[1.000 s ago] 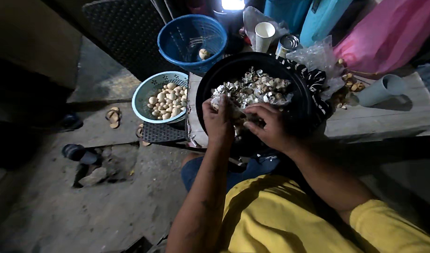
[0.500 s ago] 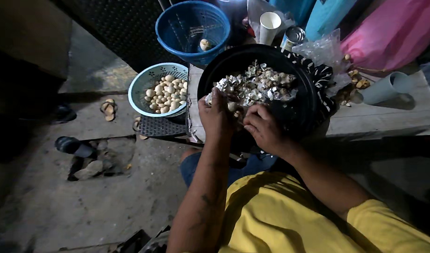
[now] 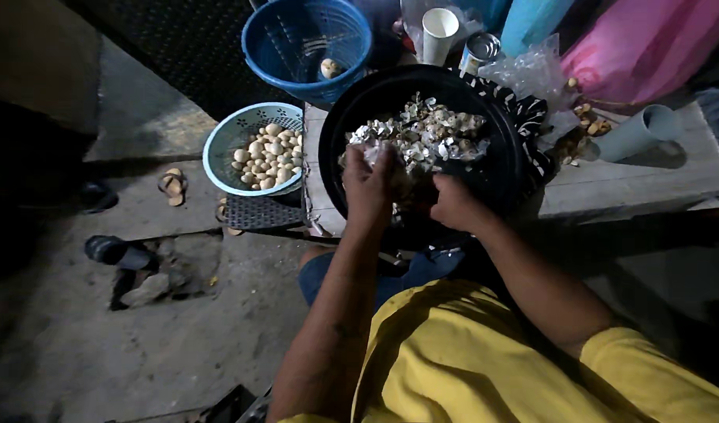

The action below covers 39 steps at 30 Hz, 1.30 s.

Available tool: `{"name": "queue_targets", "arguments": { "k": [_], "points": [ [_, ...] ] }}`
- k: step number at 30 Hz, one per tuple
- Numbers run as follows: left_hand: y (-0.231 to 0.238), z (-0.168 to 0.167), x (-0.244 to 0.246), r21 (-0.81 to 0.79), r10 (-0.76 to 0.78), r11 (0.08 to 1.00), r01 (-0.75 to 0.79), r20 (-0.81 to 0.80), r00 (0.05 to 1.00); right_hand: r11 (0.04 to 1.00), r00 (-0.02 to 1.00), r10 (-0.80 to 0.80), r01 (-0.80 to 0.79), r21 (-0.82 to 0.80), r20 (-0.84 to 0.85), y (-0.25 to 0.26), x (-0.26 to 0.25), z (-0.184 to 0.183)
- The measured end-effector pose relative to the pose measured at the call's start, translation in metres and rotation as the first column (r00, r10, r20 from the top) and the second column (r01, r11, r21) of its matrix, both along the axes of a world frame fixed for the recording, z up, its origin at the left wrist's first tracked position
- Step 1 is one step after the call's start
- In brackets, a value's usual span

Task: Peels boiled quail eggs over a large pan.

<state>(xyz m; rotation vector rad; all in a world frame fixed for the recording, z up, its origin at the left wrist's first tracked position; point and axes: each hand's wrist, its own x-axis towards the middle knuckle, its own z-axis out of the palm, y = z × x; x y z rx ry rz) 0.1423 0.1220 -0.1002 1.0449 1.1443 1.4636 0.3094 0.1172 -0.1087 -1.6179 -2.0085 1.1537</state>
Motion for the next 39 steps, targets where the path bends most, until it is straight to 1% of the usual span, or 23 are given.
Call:
{"name": "queue_targets", "arguments": {
  "k": [1,2,3,4,5,7,9,10,11,14,16,18,20,23,25,27,29,31,33,35,38,39],
  "points": [
    [0.0,0.0,0.002,0.033,-0.032,0.999,0.038,-0.161,0.986,0.999,1.0,-0.015,0.015,-0.035,0.001,0.001,0.001,0.0],
    [-0.001,0.001,0.002,0.052,-0.048,0.996,0.07,-0.338,0.94,0.998,0.999,-0.026,0.025,-0.055,-0.025,0.001,0.002,0.0],
    [-0.001,0.004,0.003,0.06,-0.062,0.992,0.106,-0.5,0.864,0.997,0.998,-0.041,0.038,-0.069,-0.045,0.0,0.003,0.001],
    [-0.002,0.007,0.003,0.089,-0.062,0.985,0.149,-0.622,0.78,0.996,0.998,-0.048,0.045,-0.077,-0.037,0.0,0.004,0.002],
    [-0.002,0.012,0.003,0.116,-0.059,0.974,0.196,-0.704,0.708,0.996,0.999,-0.043,0.042,-0.079,-0.01,0.0,0.005,0.002],
    [0.0,0.026,0.003,0.141,-0.047,0.957,0.255,-0.788,0.614,0.997,1.0,-0.011,0.01,-0.078,-0.013,-0.003,0.007,0.004],
    [0.002,0.041,0.003,0.147,-0.031,0.95,0.276,-0.835,0.55,1.0,0.997,0.011,-0.013,-0.023,-0.077,-0.003,0.008,-0.001],
    [0.003,0.048,0.003,0.137,-0.029,0.95,0.28,-0.855,0.517,1.0,0.993,0.01,-0.009,0.012,-0.12,-0.002,0.007,-0.003],
    [0.004,0.054,0.003,0.113,-0.041,0.951,0.287,-0.876,0.48,0.999,0.992,0.018,-0.014,0.032,-0.127,-0.001,0.007,-0.005],
    [0.009,0.062,0.005,0.037,-0.099,0.947,0.321,-0.913,0.397,0.999,0.995,0.004,-0.001,0.035,-0.097,0.0,0.007,-0.007],
    [0.012,0.063,0.006,0.004,-0.128,0.943,0.332,-0.918,0.374,0.999,0.996,-0.011,0.014,0.035,-0.093,0.0,0.007,-0.008],
    [0.012,0.064,0.008,-0.001,-0.136,0.938,0.347,-0.921,0.365,0.997,0.995,-0.028,0.034,0.07,-0.091,0.001,0.007,-0.011],
    [0.011,0.066,0.01,-0.017,-0.168,0.929,0.371,-0.909,0.381,0.989,0.993,-0.043,0.057,0.135,-0.107,0.0,0.008,-0.017],
    [0.013,0.062,0.01,-0.037,-0.237,0.904,0.426,-0.873,0.427,0.953,0.976,-0.038,0.1,0.285,-0.215,-0.001,0.009,-0.027],
    [0.013,0.057,0.01,-0.005,-0.232,0.897,0.441,-0.857,0.461,0.964,0.97,-0.02,0.083,0.253,-0.242,-0.006,0.012,-0.012],
    [0.012,0.052,0.01,0.06,-0.2,0.886,0.459,-0.844,0.497,0.971,0.949,-0.018,0.092,0.222,-0.316,-0.01,0.014,-0.002],
    [0.012,0.05,0.009,0.125,-0.167,0.866,0.485,-0.841,0.514,0.973,0.899,-0.037,0.131,0.188,-0.436,-0.016,0.014,0.005],
    [0.011,0.05,0.009,0.142,-0.159,0.852,0.504,-0.847,0.507,0.968,0.837,-0.058,0.181,0.175,-0.544,-0.018,0.012,0.007],
    [0.012,0.051,0.007,0.113,-0.195,0.849,0.516,-0.841,0.505,0.964,0.817,-0.102,0.223,0.147,-0.568,-0.014,0.011,0.003],
    [0.013,0.053,0.001,0.073,-0.236,0.856,0.513,-0.826,0.512,0.954,0.827,-0.191,0.283,0.098,-0.529,-0.008,0.012,-0.001],
    [0.009,0.049,-0.016,-0.073,-0.28,0.907,0.414,-0.84,0.464,0.915,0.778,-0.214,0.372,0.157,-0.59,-0.002,0.013,-0.013],
    [0.006,0.046,-0.02,-0.162,-0.33,0.912,0.376,-0.834,0.441,0.908,0.761,-0.225,0.391,0.153,-0.608,0.0,0.014,-0.015]
  ]
}}
